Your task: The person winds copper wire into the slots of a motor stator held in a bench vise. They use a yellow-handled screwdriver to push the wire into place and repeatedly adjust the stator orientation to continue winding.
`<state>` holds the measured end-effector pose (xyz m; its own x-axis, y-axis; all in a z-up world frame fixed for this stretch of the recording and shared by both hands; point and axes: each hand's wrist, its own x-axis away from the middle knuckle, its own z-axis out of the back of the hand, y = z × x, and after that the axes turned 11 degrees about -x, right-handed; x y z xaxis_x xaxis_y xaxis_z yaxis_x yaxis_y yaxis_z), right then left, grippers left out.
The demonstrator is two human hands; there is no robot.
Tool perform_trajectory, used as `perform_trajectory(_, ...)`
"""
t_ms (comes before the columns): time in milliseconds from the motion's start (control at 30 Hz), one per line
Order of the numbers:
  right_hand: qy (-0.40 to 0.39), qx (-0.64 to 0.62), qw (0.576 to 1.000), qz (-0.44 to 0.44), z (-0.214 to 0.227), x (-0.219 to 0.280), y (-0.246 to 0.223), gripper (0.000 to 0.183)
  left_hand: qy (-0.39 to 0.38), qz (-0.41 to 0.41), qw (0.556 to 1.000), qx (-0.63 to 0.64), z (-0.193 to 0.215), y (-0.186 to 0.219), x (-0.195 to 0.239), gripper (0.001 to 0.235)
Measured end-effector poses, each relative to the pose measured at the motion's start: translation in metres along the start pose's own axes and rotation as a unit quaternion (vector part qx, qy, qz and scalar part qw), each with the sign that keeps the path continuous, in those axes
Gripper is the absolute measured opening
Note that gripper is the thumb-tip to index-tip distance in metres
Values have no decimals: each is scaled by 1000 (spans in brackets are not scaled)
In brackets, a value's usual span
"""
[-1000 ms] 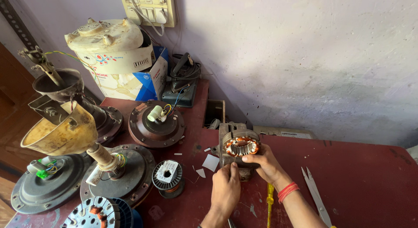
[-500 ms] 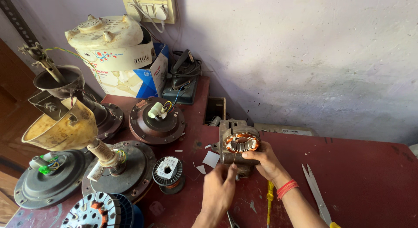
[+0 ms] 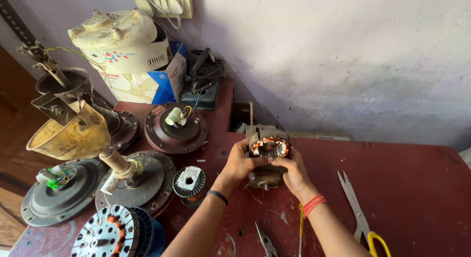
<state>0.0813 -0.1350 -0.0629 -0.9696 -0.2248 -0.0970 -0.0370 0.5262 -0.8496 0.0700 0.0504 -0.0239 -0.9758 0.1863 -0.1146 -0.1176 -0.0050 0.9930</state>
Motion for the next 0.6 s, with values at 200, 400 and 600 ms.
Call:
perform_trajectory(200, 30, 177, 983, 42, -2, 20, -17, 63, -26, 4, 1000, -17, 5, -3, 1, 48)
perform_trajectory(400, 229, 487, 841, -52, 31, 100, -27, 47, -14, -7, 1000, -11, 1, 1, 7, 42)
perform_trajectory(600, 155, 615, 714, -298, 52, 146, -18, 51, -13, -14, 1000, -17, 0, 4, 8, 39)
